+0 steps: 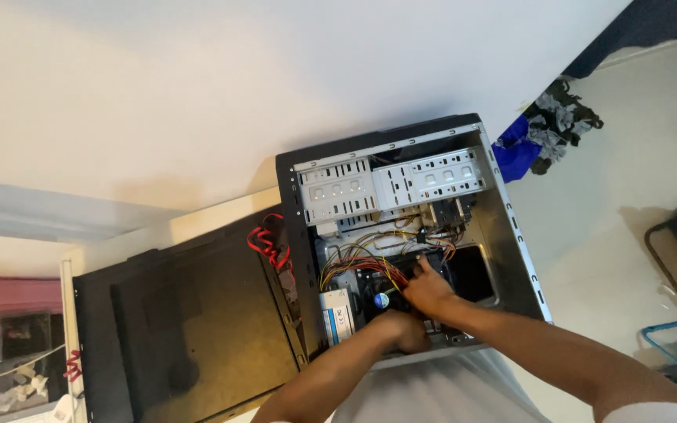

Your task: Organizing internal cables and securing components inside a desktop computer case.

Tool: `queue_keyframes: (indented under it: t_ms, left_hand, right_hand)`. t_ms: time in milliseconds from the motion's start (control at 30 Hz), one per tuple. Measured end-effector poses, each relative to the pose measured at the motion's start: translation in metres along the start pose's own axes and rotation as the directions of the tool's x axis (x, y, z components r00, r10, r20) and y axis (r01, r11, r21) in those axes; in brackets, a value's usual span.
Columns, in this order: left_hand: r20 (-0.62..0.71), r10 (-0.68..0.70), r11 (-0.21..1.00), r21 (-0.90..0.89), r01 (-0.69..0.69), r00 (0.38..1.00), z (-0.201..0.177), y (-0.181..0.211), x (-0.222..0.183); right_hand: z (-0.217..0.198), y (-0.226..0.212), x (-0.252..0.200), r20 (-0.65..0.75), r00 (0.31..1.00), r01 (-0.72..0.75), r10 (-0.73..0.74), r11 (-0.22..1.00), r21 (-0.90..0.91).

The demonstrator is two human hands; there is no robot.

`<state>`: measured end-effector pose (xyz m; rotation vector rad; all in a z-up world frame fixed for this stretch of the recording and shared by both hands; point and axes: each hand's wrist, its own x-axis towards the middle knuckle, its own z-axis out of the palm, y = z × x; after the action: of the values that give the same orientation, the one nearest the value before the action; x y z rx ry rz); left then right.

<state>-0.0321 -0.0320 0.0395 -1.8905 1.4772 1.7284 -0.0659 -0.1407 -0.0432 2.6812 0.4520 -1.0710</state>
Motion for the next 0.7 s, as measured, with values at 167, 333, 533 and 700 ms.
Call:
queue_keyframes:
  t_ms: [167,333,533,700]
  left_hand:
    - [0.008,0.122,0.986,0.116,-0.122,0.992,0.003,-0.007,-0.004]
    - [0.059,0.323,0.702,0.654,-0.281,0.944,-0.006,-0.015,-0.020]
    - [-0.373,0.088,0.936,-0.286,-0.205,0.924,-0.011,-0.033,-0.054]
    - [-0.740,-0.024,0.839,-0.381,-0.389,0.672,-0.024,-0.039,-0.090]
  right_hand:
    - [-0.017,-0.008,-0.011,-0.028,0.999,-0.024,0.022,0.998,-0.065]
    - [-0.014,-0.012,-0.016,-0.039,0.994,-0.102,0.101,0.994,-0.037]
    - [-0.017,-0.006,-0.021,-0.046,0.991,-0.120,0.124,0.990,0.081]
    - [0.007,-0.013,0.000,0.018,0.986,-0.165,0.164,0.979,0.117]
